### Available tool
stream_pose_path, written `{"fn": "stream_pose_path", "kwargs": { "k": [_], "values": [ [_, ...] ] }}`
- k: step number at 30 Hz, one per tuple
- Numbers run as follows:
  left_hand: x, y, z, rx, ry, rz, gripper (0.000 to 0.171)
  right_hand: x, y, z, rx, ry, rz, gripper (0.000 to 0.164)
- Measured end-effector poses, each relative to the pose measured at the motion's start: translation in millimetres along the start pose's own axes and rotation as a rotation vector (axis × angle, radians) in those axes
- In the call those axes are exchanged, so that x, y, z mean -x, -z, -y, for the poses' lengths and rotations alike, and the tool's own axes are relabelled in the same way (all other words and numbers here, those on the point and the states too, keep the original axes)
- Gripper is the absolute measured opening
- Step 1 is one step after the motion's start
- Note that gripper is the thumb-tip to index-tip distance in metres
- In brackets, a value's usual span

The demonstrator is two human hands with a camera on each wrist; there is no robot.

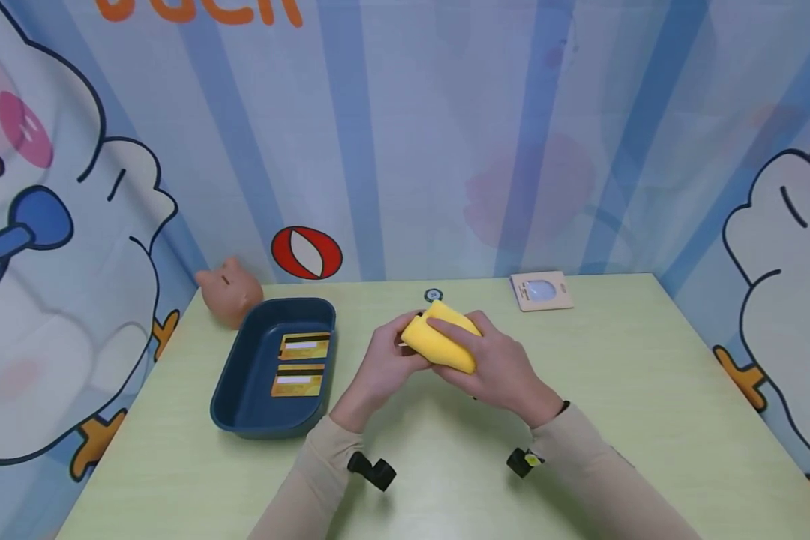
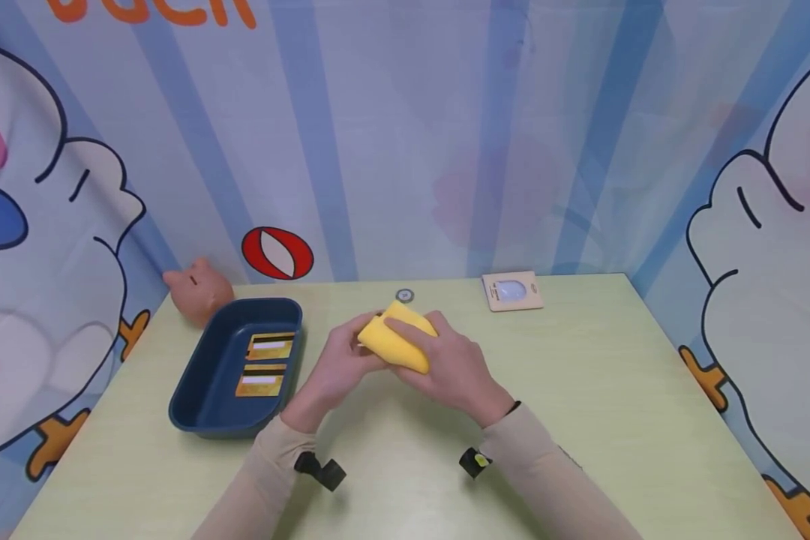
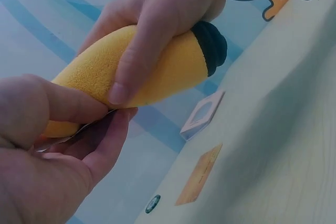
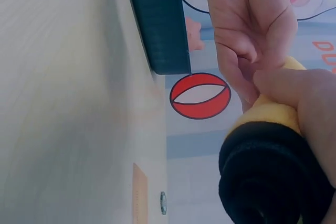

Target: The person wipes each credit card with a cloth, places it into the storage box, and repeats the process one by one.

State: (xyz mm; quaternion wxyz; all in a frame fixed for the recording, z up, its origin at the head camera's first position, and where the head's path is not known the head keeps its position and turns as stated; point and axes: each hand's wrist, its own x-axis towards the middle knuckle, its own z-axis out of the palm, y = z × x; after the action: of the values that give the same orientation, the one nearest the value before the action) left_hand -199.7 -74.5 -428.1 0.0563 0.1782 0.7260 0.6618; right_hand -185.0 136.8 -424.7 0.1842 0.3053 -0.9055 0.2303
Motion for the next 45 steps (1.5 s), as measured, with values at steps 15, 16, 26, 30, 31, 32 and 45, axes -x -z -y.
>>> {"fn": "stream_pose_path", "kwargs": {
  "k": [15, 16, 26, 30, 31, 32, 45],
  "values": [
    [3.9, 1.1, -7.2, 0.061, 0.013, -0.069, 0.071, -4, 3, 2, 0.074, 0.04, -0.01, 0.067],
    [3.9, 1.3, -7.3, 0.058, 0.016, -0.075, 0.071, -4, 4, 3, 0.073, 0.036, -0.007, 0.067],
    [6.0, 5.5, -8.9, 0.091, 0.077, -0.115, 0.067, -2, 10, -2, 0.079, -0.032, 0.041, 0.067],
    [6.8, 7.0, -12.3, 0.099, 0.083, -0.129, 0.067, 0, 11, -5, 0.067, -0.027, 0.024, 0.068],
    [7.1, 7.5, -13.0, 0.103, 0.083, -0.131, 0.066, 0, 11, -6, 0.063, -0.023, 0.017, 0.068],
    [7.4, 8.0, -13.8, 0.106, 0.082, -0.134, 0.066, 1, 11, -6, 0.055, -0.019, 0.009, 0.068],
    [11.8, 16.3, -22.9, 0.125, 0.069, -0.165, 0.066, 2, 13, -12, 0.051, -0.014, -0.035, 0.072]
  ]
}}
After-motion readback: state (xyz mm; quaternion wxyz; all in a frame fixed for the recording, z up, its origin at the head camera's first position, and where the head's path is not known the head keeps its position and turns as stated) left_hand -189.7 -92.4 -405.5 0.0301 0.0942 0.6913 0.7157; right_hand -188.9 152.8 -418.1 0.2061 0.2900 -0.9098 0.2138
